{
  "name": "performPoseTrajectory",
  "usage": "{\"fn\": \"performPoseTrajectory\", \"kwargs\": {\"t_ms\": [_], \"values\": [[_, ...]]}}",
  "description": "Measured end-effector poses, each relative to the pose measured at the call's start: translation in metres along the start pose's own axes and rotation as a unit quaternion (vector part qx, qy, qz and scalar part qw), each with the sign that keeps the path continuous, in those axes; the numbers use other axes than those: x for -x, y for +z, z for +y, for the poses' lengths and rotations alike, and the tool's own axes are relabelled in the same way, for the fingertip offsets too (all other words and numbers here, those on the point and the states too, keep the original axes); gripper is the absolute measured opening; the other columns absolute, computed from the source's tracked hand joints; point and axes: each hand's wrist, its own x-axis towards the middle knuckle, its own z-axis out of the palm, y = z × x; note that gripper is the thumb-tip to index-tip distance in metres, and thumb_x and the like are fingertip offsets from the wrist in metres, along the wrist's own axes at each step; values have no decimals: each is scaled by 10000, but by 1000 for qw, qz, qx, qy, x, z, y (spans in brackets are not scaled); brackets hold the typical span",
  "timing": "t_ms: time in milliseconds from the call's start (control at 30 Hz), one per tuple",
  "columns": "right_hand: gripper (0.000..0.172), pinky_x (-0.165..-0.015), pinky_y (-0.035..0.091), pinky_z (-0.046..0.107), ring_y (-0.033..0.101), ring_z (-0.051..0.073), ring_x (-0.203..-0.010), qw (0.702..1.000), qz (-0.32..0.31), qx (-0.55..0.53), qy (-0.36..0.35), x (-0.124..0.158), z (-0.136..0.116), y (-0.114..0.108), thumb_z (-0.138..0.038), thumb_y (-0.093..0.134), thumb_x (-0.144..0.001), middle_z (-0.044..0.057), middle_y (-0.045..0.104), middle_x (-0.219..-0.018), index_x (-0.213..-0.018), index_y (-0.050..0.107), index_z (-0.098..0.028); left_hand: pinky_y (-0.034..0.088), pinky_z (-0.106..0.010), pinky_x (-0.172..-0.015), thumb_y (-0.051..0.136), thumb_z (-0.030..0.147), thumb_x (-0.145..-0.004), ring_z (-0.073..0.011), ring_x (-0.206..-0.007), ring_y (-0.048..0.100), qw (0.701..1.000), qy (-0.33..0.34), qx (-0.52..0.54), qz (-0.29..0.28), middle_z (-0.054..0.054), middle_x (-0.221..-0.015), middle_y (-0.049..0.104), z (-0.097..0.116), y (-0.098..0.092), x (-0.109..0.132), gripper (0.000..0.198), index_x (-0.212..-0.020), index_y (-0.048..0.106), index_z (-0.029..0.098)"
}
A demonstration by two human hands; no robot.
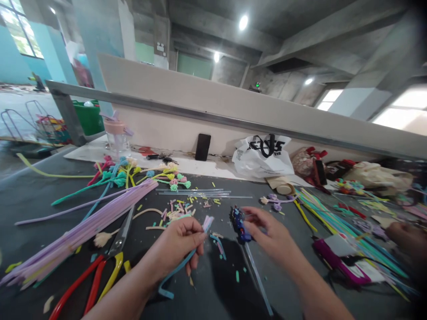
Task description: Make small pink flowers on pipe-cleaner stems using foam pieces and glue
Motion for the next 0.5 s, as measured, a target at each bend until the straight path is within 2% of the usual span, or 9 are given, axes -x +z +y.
{"fn": "performPoseTrajectory", "kwargs": {"t_ms": [67,133,200,500], "values": [[330,-749,499,333,628,197,-837,994,11,-109,23,7,-31,17,-372,464,-826,92,670,-945,-1054,574,-160,373,-149,-261,570,308,-734,-66,-299,473,999,2,-37,15,55,-481,543,-3,3,0,188,-652,461,177],[303,-772,492,323,628,191,-848,990,16,-139,15,11,-54,33,-358,493,-818,81,680,-927,-1017,598,-156,375,-154,-264,563,292,-729,-68,-296,474,998,9,-60,20,58,-481,535,-5,5,0,168,-653,465,179],[283,-763,496,319,633,187,-824,988,17,-152,7,12,-66,42,-338,534,-794,70,688,-901,-999,614,-159,378,-155,-266,554,262,-722,-71,-298,480,997,18,-76,19,64,-479,523,-6,6,0,132,-657,475,179],[233,-738,503,314,644,187,-769,992,11,-123,-2,8,-66,43,-313,578,-757,53,704,-846,-924,656,-169,386,-152,-278,498,204,-731,-70,-314,491,995,31,-94,7,68,-502,515,-9,3,0,63,-676,474,187]]}}
